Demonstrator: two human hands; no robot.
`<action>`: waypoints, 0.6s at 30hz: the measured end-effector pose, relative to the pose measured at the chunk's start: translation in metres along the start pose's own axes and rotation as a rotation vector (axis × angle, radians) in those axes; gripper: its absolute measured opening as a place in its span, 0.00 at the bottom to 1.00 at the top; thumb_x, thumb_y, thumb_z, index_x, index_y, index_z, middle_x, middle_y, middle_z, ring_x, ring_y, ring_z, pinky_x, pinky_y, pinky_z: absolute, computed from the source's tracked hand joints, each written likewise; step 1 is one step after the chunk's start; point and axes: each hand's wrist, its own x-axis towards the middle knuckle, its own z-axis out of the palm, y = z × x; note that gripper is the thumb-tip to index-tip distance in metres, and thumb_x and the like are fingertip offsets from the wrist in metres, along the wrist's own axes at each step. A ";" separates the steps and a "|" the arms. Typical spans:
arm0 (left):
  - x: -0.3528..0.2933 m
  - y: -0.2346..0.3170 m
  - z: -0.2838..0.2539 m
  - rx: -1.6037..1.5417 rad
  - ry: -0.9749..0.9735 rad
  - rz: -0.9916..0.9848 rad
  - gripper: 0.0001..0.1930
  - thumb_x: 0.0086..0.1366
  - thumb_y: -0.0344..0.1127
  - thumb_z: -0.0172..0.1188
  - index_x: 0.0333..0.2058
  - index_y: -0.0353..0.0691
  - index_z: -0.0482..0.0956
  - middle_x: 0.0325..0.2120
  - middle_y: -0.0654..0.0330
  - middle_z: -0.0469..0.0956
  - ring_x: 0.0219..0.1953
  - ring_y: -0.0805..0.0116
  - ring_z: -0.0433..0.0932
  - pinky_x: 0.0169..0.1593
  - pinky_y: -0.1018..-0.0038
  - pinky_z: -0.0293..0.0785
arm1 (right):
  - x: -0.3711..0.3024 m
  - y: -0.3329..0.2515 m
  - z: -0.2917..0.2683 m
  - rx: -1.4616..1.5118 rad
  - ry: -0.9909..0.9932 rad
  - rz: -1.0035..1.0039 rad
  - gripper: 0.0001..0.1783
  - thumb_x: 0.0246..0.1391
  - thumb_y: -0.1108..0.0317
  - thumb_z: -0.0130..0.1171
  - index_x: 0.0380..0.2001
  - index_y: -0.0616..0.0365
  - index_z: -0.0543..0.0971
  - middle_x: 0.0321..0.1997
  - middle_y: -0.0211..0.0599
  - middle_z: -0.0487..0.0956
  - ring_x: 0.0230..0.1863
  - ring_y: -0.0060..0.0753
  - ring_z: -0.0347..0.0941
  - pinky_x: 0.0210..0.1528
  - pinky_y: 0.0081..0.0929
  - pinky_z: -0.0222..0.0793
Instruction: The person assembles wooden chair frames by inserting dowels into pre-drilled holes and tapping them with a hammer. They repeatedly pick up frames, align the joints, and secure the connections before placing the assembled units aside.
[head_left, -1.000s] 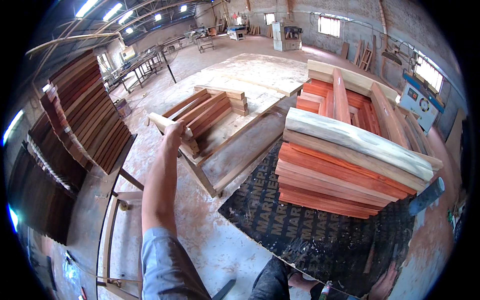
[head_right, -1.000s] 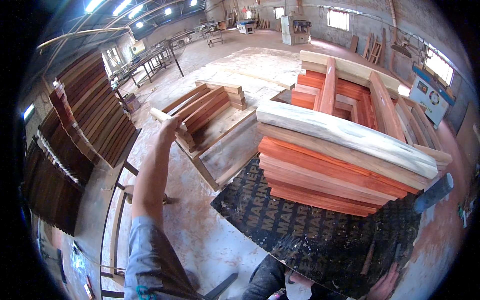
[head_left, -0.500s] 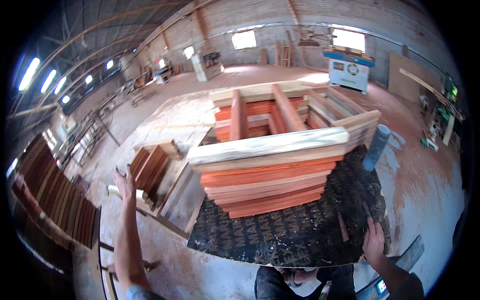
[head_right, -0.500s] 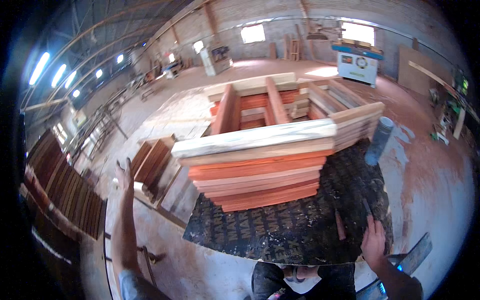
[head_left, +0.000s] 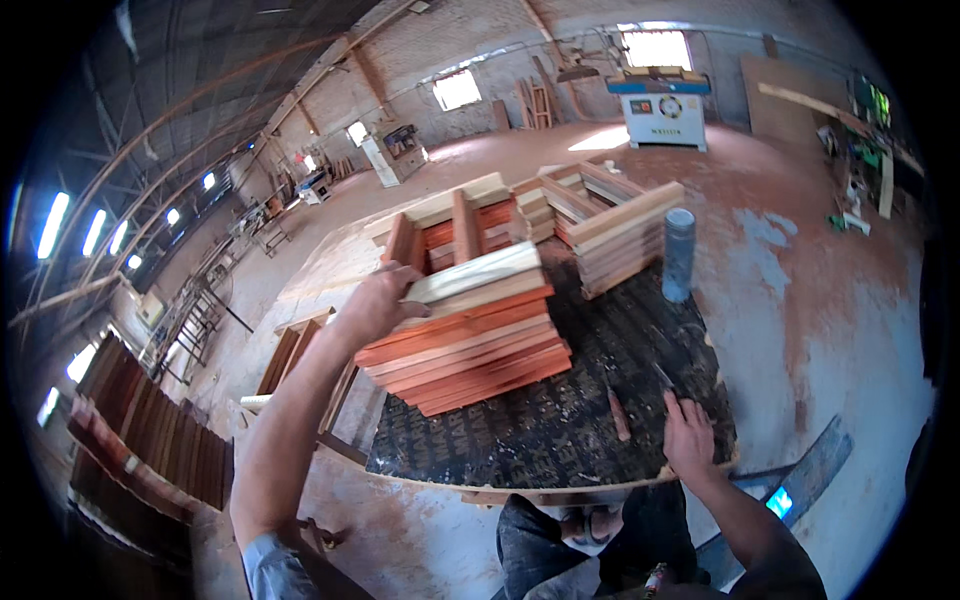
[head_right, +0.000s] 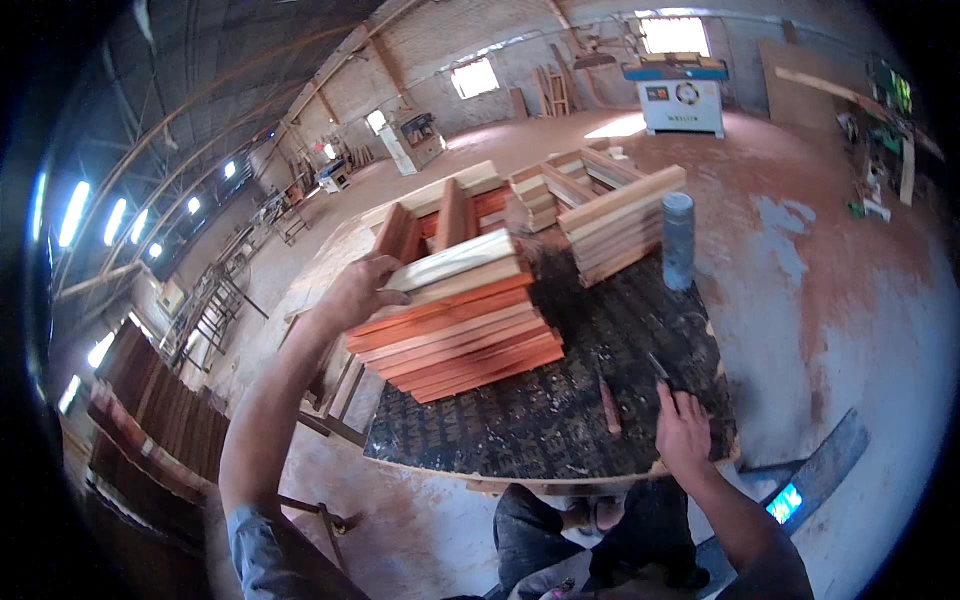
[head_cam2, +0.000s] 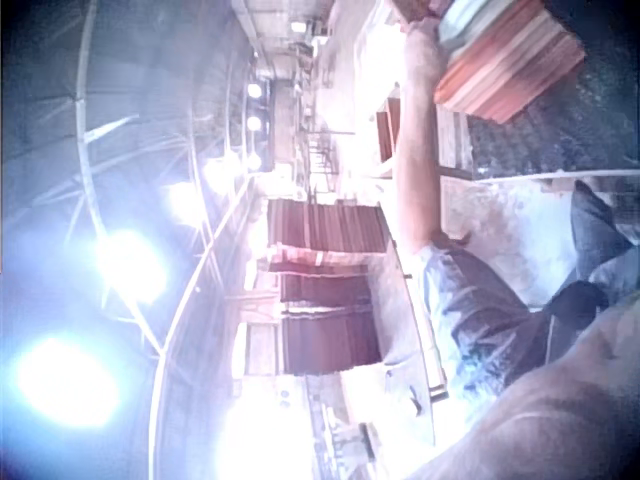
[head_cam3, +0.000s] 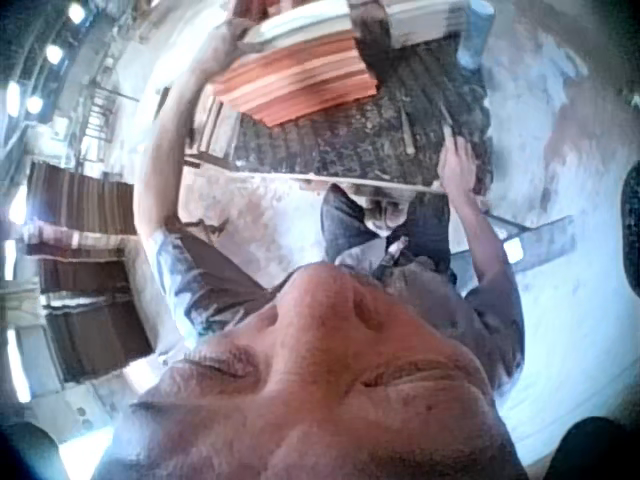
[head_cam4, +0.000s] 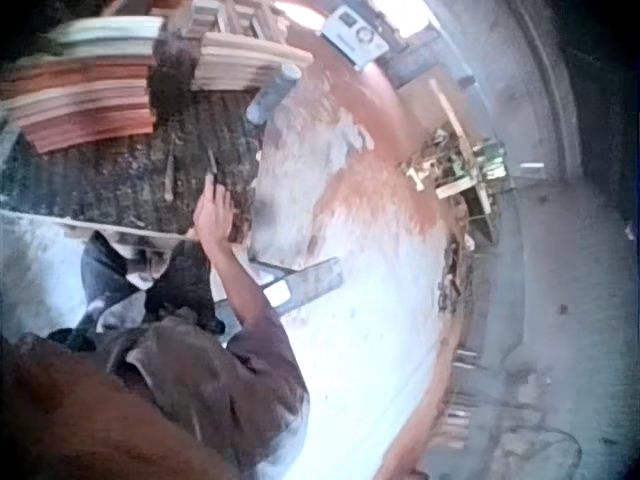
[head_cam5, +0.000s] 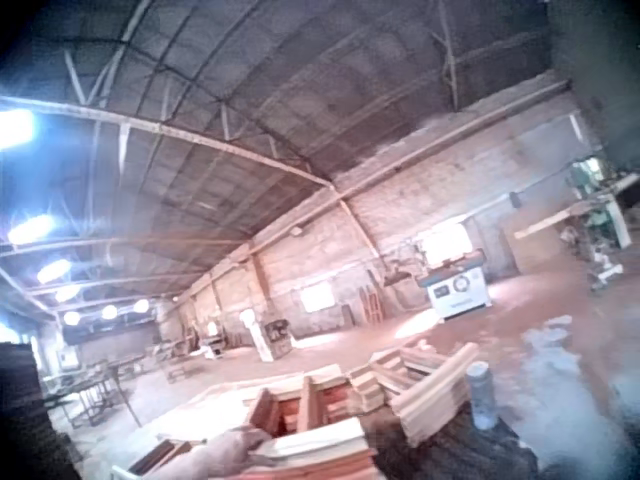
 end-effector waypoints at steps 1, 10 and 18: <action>0.006 0.009 -0.007 0.019 -0.074 -0.072 0.28 0.57 0.42 0.76 0.52 0.35 0.79 0.45 0.45 0.81 0.49 0.46 0.81 0.54 0.57 0.76 | -0.001 0.004 0.005 -0.003 0.023 0.001 0.28 0.58 0.72 0.59 0.64 0.57 0.74 0.45 0.46 0.75 0.48 0.54 0.73 0.52 0.48 0.71; 0.067 0.020 -0.106 0.282 0.359 0.120 0.15 0.65 0.38 0.69 0.45 0.38 0.77 0.34 0.42 0.83 0.38 0.52 0.85 0.42 0.57 0.79 | -0.002 0.019 -0.001 -0.070 0.048 0.022 0.30 0.55 0.74 0.58 0.63 0.59 0.75 0.42 0.43 0.76 0.46 0.50 0.74 0.50 0.45 0.72; 0.034 0.104 -0.257 0.528 0.550 0.039 0.24 0.70 0.49 0.66 0.56 0.37 0.80 0.36 0.56 0.85 0.37 0.65 0.83 0.44 0.66 0.78 | -0.006 0.032 -0.002 -0.071 0.020 0.029 0.32 0.55 0.74 0.59 0.65 0.59 0.73 0.47 0.43 0.75 0.49 0.47 0.73 0.51 0.42 0.72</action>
